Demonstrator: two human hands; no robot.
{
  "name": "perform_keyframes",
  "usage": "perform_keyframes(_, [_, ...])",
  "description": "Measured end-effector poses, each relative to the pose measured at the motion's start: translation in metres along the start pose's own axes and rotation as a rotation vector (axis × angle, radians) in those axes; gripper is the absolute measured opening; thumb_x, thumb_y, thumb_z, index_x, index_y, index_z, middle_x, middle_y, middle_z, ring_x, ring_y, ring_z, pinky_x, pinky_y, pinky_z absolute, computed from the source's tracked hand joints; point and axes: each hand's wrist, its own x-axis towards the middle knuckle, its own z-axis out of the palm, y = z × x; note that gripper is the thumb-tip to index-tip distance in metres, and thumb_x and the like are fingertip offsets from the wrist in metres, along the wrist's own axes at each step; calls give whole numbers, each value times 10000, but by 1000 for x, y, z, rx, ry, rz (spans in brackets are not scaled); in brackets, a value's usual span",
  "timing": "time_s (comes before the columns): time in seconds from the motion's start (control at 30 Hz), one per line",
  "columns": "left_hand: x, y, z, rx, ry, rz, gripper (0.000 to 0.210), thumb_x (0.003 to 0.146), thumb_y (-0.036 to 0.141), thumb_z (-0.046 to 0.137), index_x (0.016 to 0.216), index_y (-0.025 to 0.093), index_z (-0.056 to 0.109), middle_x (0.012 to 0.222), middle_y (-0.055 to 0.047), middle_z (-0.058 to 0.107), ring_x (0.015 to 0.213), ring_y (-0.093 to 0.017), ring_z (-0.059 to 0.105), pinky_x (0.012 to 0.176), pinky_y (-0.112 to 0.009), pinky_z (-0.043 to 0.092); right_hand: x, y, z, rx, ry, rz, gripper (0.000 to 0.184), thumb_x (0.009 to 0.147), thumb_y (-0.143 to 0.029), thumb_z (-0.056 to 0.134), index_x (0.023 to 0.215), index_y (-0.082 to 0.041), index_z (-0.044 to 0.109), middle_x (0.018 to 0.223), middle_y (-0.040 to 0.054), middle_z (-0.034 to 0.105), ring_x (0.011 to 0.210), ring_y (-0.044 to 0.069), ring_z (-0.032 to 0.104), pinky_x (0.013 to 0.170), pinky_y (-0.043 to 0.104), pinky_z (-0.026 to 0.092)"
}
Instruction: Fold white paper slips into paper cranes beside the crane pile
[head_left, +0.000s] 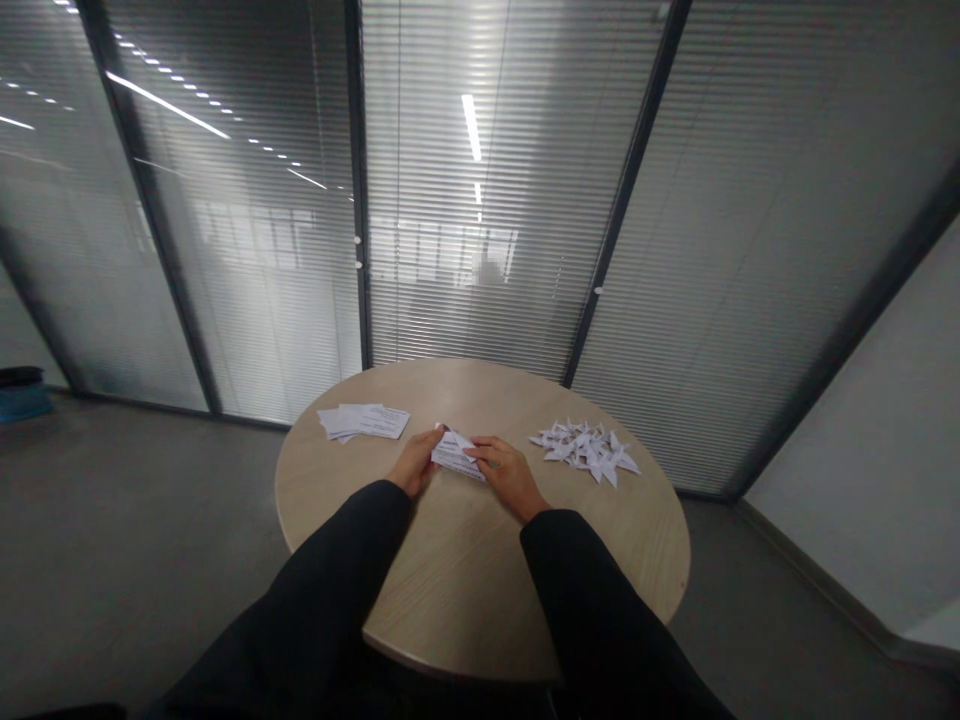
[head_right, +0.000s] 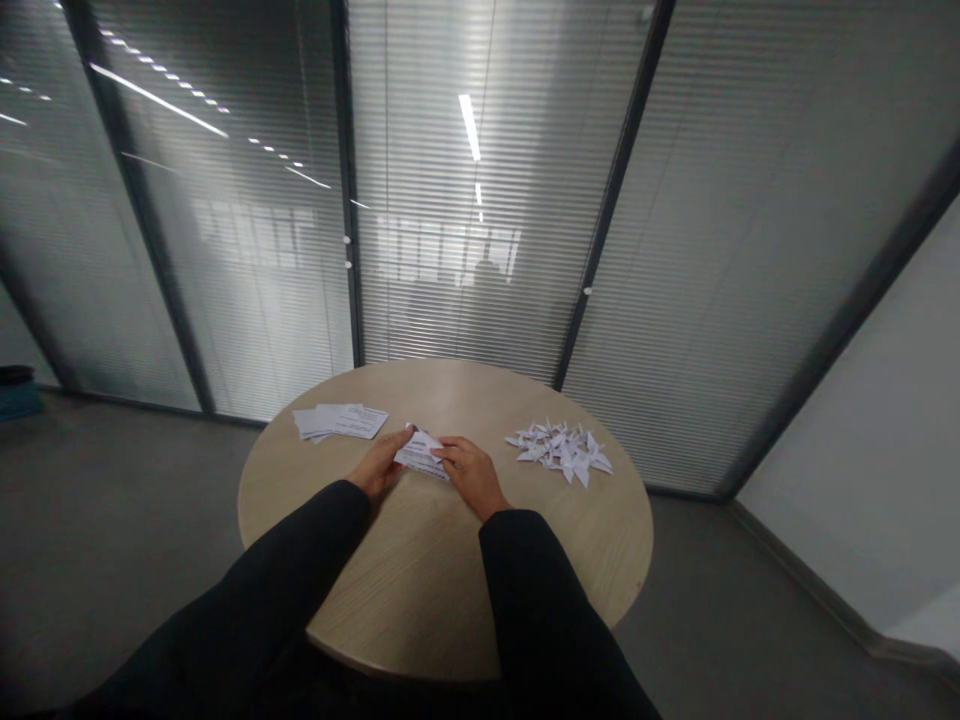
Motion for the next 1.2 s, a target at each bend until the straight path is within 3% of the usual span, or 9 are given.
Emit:
perform_keyframes(0.17, [-1,6,2,-55,3,-65,361,689,438,731,772,93,660,721,-75,679,632,-151,624,595,-244,484,0,-1,0,-69,-37,-53,270,828,-102,541,991,-227,716,1125,75,670,1030,189,625,915,353,498])
perform_keyframes(0.33, [-3,7,4,-19,-30,-44,358,651,415,770,748,90,655,674,-59,666,574,-127,607,559,-227,469,1,-4,-2,-120,-84,-88,264,837,-99,535,1004,-207,709,1150,90,660,1039,191,621,922,351,493])
perform_keyframes(0.43, [-2,5,1,39,3,-57,330,584,337,822,707,89,644,646,-60,668,546,-131,603,549,-236,467,1,-9,-3,-126,-118,-101,265,837,-106,535,1014,-208,703,1157,90,652,1060,191,607,938,354,483])
perform_keyframes(0.6, [-1,5,-2,117,55,-47,372,566,365,819,750,85,658,644,-70,676,526,-151,604,521,-258,460,2,-18,-2,-54,-136,-84,308,795,-93,527,1039,-186,690,1191,119,607,1109,204,563,979,374,447])
perform_keyframes(0.73, [-2,5,0,211,75,34,396,559,406,812,749,94,657,607,-59,662,494,-152,591,485,-250,432,3,-18,1,106,-50,57,292,785,-121,501,1019,-187,664,1118,103,615,1064,195,567,960,378,445])
perform_keyframes(0.83, [-3,5,5,258,51,29,421,553,413,813,791,95,672,612,-55,663,486,-153,586,480,-251,425,4,-15,4,263,10,325,226,816,-284,544,1006,-180,609,966,76,646,898,183,611,801,338,506])
perform_keyframes(0.93, [-6,4,10,260,10,15,450,537,399,825,838,94,687,634,-49,667,488,-142,578,479,-243,419,3,-11,6,418,-57,525,296,791,-445,584,899,-170,598,788,36,647,734,162,609,648,273,493])
perform_keyframes(1.03, [-8,5,14,271,-16,11,473,522,396,834,852,87,695,661,-56,673,496,-138,578,483,-241,416,3,-9,8,539,-140,559,335,773,-499,586,778,-164,605,689,7,628,651,144,579,579,244,446])
perform_keyframes(1.2, [-11,7,15,291,-13,21,494,532,394,833,899,91,700,665,-55,674,492,-124,568,482,-228,392,3,-7,9,613,-148,544,353,730,-507,626,729,-154,623,657,-2,618,601,133,549,550,234,394])
